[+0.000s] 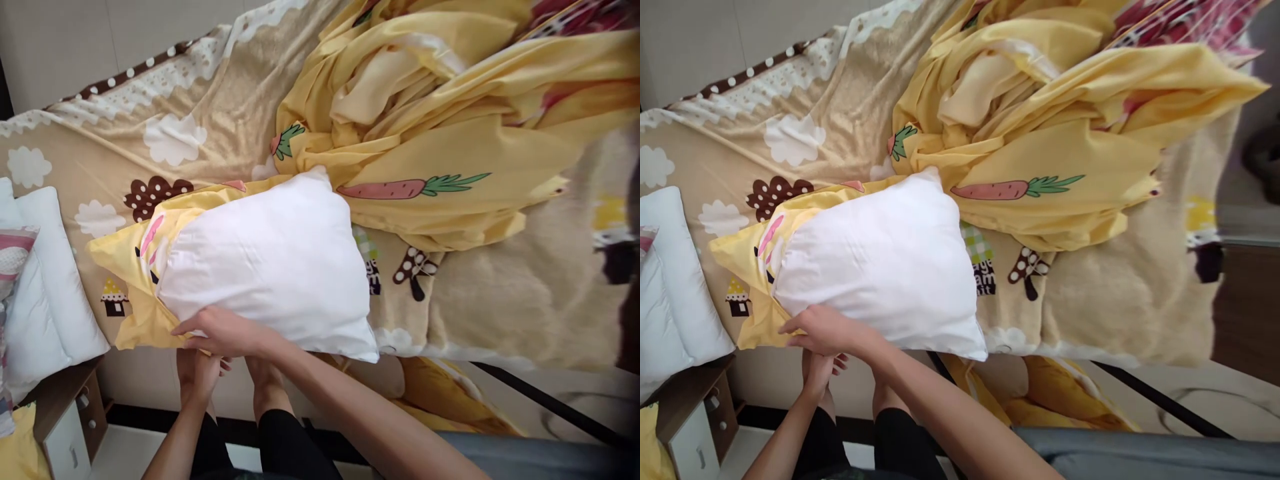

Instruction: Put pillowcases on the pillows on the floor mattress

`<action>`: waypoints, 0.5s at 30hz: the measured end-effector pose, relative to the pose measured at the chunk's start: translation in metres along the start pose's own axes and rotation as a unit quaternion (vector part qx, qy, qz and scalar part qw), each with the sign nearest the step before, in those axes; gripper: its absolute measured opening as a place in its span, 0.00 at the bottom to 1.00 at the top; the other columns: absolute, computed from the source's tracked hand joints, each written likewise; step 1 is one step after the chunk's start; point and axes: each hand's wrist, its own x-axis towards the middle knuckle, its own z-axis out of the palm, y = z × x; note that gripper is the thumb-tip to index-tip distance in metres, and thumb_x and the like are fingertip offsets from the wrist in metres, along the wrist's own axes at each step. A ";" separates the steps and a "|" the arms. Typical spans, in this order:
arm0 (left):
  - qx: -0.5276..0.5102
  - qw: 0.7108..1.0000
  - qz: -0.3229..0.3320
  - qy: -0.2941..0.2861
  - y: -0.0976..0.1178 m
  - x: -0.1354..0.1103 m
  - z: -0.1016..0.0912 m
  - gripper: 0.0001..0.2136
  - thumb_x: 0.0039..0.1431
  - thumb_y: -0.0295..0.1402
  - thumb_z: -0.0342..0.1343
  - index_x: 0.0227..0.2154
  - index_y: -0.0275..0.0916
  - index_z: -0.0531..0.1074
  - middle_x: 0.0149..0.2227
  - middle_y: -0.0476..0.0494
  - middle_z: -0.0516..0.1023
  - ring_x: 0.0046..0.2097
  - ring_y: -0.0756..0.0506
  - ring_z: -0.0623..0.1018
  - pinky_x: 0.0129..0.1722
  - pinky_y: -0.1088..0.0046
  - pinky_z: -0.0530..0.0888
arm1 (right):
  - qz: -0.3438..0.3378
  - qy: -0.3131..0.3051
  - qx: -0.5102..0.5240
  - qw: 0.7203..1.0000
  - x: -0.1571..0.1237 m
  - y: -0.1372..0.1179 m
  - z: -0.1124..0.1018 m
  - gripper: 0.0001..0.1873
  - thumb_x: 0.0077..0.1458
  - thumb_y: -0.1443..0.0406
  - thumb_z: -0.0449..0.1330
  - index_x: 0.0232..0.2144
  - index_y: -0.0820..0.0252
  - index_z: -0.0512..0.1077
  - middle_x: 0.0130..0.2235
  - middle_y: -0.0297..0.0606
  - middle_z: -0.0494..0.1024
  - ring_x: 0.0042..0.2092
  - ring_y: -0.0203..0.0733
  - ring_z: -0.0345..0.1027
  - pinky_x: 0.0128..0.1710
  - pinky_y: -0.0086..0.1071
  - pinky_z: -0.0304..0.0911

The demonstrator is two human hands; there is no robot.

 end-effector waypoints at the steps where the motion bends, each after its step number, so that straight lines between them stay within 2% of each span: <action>1: 0.015 1.000 0.000 -0.004 0.000 0.002 -0.005 0.12 0.56 0.38 0.52 0.26 0.35 0.73 0.24 0.39 0.78 0.24 0.47 0.76 0.23 0.74 0.66 | 0.006 0.058 0.028 0.998 -0.003 0.003 -0.023 0.15 0.61 0.61 0.55 0.48 0.53 0.76 0.43 0.36 0.82 0.43 0.39 0.74 0.45 0.30 0.64; 2: 0.028 1.000 0.003 -0.011 0.002 0.002 -0.008 0.12 0.55 0.39 0.53 0.25 0.35 0.73 0.23 0.39 0.78 0.24 0.47 0.76 0.24 0.74 0.66 | 0.034 0.133 0.028 0.990 -0.004 0.010 -0.046 0.18 0.63 0.58 0.54 0.52 0.53 0.74 0.48 0.38 0.80 0.48 0.42 0.73 0.48 0.32 0.63; 3: 0.039 0.999 0.007 -0.024 0.004 -0.001 -0.011 0.13 0.55 0.39 0.53 0.24 0.35 0.73 0.23 0.40 0.78 0.24 0.47 0.76 0.24 0.74 0.67 | 0.092 0.217 -0.005 0.972 -0.003 0.019 -0.066 0.20 0.64 0.57 0.52 0.54 0.54 0.72 0.52 0.40 0.78 0.53 0.44 0.71 0.53 0.36 0.61; 4: 0.048 0.998 0.013 -0.044 0.009 -0.006 -0.013 0.13 0.56 0.40 0.53 0.24 0.35 0.73 0.24 0.40 0.78 0.24 0.47 0.76 0.24 0.74 0.67 | 0.164 0.267 -0.060 0.948 0.001 0.030 -0.082 0.22 0.63 0.56 0.53 0.56 0.57 0.69 0.55 0.43 0.76 0.56 0.48 0.68 0.56 0.41 0.57; 5: 0.053 0.996 0.018 -0.073 0.014 -0.014 -0.016 0.14 0.56 0.42 0.53 0.25 0.35 0.73 0.25 0.41 0.79 0.23 0.47 0.77 0.24 0.73 0.67 | 0.238 0.275 -0.114 0.925 0.005 0.042 -0.093 0.25 0.62 0.56 0.54 0.57 0.60 0.68 0.56 0.48 0.74 0.58 0.53 0.65 0.58 0.47 0.53; 7: 0.053 0.987 0.029 -0.149 0.031 -0.035 -0.025 0.17 0.56 0.45 0.52 0.27 0.34 0.74 0.24 0.41 0.79 0.25 0.45 0.78 0.27 0.72 0.70 | 0.324 0.227 -0.203 0.896 0.013 0.061 -0.099 0.27 0.61 0.54 0.56 0.55 0.67 0.68 0.56 0.56 0.73 0.58 0.59 0.63 0.58 0.52 0.49; 9: 0.040 0.975 0.091 -0.200 0.052 -0.055 -0.041 0.21 0.58 0.48 0.51 0.26 0.34 0.75 0.18 0.43 0.74 0.28 0.42 0.80 0.33 0.69 0.73 | 0.314 0.177 -0.259 0.896 0.016 0.071 -0.084 0.27 0.62 0.51 0.56 0.52 0.68 0.70 0.53 0.57 0.74 0.56 0.60 0.64 0.56 0.51 0.49; 10: 0.033 0.972 0.147 -0.179 0.065 -0.063 -0.052 0.22 0.59 0.48 0.49 0.26 0.34 0.75 0.16 0.44 0.72 0.29 0.42 0.80 0.36 0.68 0.74 | 0.287 0.165 -0.275 0.903 0.015 0.071 -0.072 0.27 0.62 0.50 0.55 0.51 0.67 0.71 0.50 0.55 0.76 0.54 0.58 0.65 0.55 0.49 0.50; 11: 0.034 0.968 0.217 -0.119 0.079 -0.066 -0.063 0.21 0.61 0.48 0.48 0.28 0.35 0.76 0.16 0.45 0.72 0.30 0.42 0.79 0.37 0.67 0.74 | 0.260 0.158 -0.283 0.910 0.013 0.069 -0.059 0.26 0.62 0.49 0.55 0.50 0.66 0.71 0.48 0.54 0.77 0.52 0.57 0.67 0.53 0.46 0.50; 12: 0.050 0.956 0.289 -0.018 0.094 -0.066 -0.074 0.20 0.62 0.46 0.47 0.31 0.36 0.76 0.20 0.45 0.74 0.30 0.43 0.78 0.38 0.67 0.74 | 0.238 0.149 -0.284 0.917 0.010 0.065 -0.046 0.25 0.63 0.50 0.55 0.50 0.66 0.70 0.45 0.52 0.79 0.49 0.55 0.68 0.51 0.43 0.51; 13: 0.088 0.926 0.351 0.104 0.108 -0.061 -0.084 0.17 0.62 0.43 0.47 0.36 0.36 0.76 0.26 0.43 0.77 0.32 0.44 0.77 0.39 0.66 0.74 | 0.222 0.140 -0.280 0.923 0.007 0.061 -0.034 0.23 0.63 0.52 0.54 0.49 0.65 0.71 0.43 0.51 0.80 0.47 0.53 0.70 0.49 0.41 0.51; 14: 0.150 0.880 0.403 0.204 0.122 -0.053 -0.092 0.14 0.61 0.39 0.49 0.41 0.37 0.75 0.33 0.40 0.78 0.37 0.42 0.78 0.42 0.65 0.73 | 0.213 0.132 -0.274 0.928 0.003 0.055 -0.023 0.21 0.64 0.54 0.54 0.48 0.66 0.71 0.41 0.50 0.80 0.44 0.51 0.71 0.46 0.40 0.51; 15: 0.224 0.831 0.436 0.263 0.135 -0.042 -0.099 0.16 0.58 0.36 0.51 0.47 0.37 0.72 0.40 0.37 0.78 0.43 0.40 0.77 0.47 0.62 0.73 | 0.210 0.127 -0.270 0.931 0.000 0.050 -0.015 0.18 0.65 0.57 0.54 0.47 0.65 0.71 0.39 0.49 0.81 0.42 0.49 0.72 0.45 0.39 0.50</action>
